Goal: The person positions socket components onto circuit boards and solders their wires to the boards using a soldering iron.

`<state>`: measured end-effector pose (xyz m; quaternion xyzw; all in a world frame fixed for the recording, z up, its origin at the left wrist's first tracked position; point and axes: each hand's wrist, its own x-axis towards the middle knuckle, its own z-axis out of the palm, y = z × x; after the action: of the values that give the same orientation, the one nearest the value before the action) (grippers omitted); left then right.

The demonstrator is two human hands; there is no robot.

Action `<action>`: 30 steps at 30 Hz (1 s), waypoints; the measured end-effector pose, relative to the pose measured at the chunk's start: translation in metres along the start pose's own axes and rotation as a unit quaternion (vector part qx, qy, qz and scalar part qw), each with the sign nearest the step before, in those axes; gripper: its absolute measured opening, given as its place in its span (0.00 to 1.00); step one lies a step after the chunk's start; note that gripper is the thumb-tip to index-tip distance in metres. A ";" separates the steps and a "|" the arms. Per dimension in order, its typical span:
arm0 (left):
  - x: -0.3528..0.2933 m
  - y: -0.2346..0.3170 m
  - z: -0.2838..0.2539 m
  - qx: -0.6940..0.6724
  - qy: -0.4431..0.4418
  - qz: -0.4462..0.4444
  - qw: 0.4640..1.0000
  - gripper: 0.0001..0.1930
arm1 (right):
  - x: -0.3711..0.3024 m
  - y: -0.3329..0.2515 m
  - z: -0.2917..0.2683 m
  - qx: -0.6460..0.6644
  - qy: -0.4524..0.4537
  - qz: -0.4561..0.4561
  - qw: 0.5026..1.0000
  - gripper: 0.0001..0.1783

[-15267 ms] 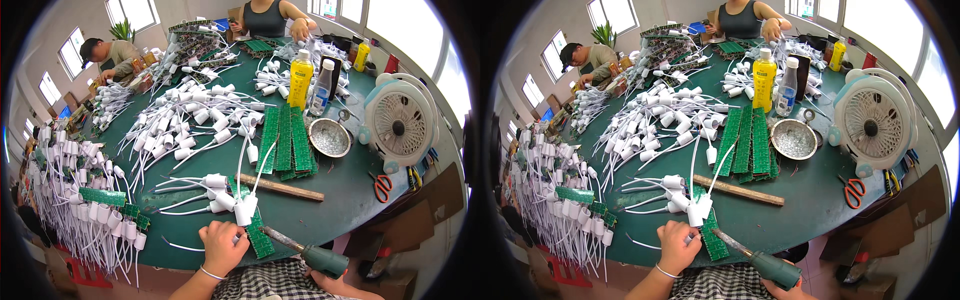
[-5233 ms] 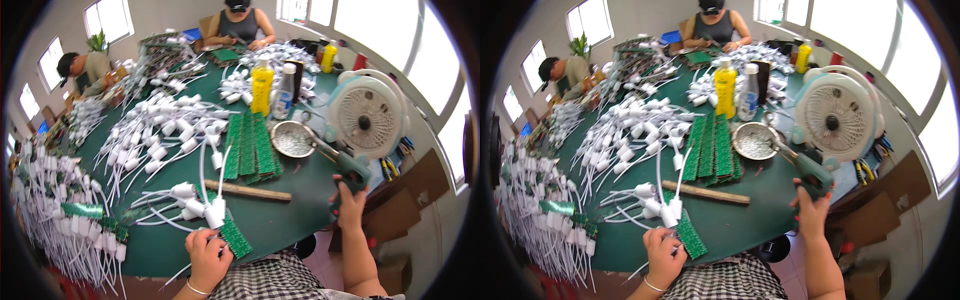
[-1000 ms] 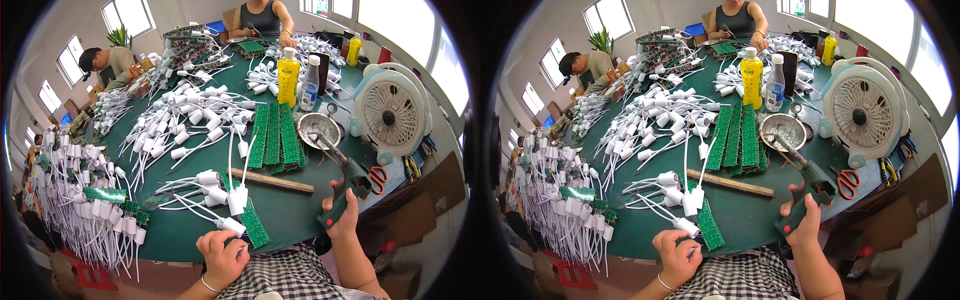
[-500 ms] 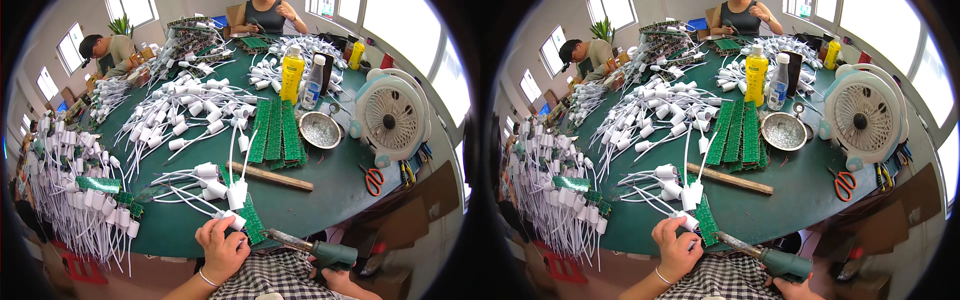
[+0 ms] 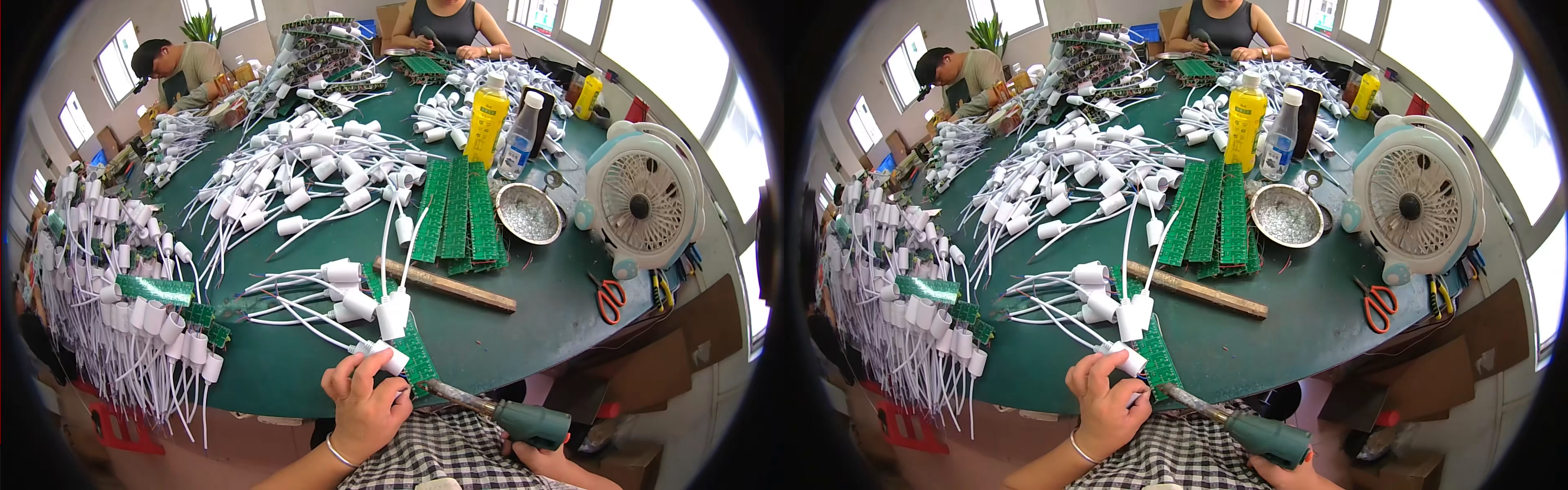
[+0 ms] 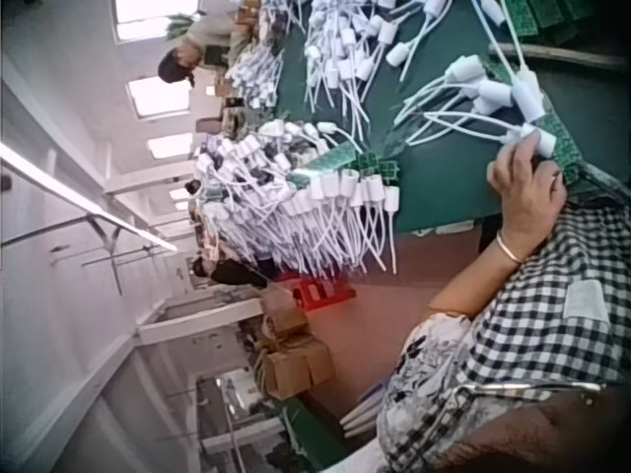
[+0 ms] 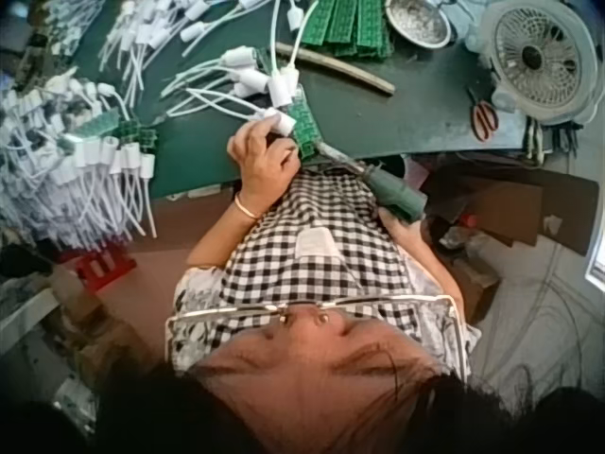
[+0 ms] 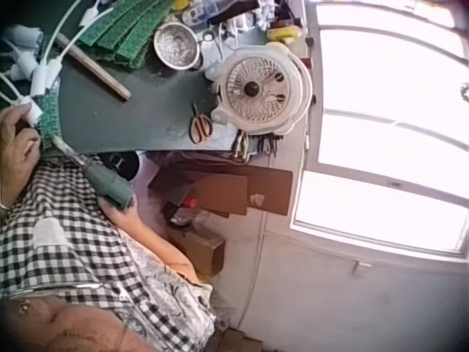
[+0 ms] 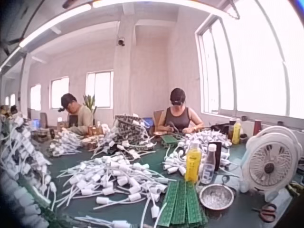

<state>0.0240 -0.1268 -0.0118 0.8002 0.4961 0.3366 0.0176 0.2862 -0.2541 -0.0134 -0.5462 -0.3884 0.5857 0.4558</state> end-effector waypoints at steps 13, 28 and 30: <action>0.001 0.002 0.000 0.010 -0.013 0.002 1.000 0.09 | 0.011 -0.014 0.001 -0.142 -0.049 -0.068 0.986 0.13; 0.000 0.001 0.000 0.014 -0.012 -0.005 1.000 0.08 | 0.052 -0.042 0.033 0.267 -0.015 -0.132 0.955 0.36; -0.001 -0.002 0.000 0.006 -0.012 -0.006 1.000 0.08 | 0.063 -0.047 0.046 0.304 -0.046 -0.098 0.946 0.36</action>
<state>0.0223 -0.1272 -0.0130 0.8012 0.5025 0.3242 0.0209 0.2465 -0.1784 0.0177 -0.3135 -0.2640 0.6526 0.6372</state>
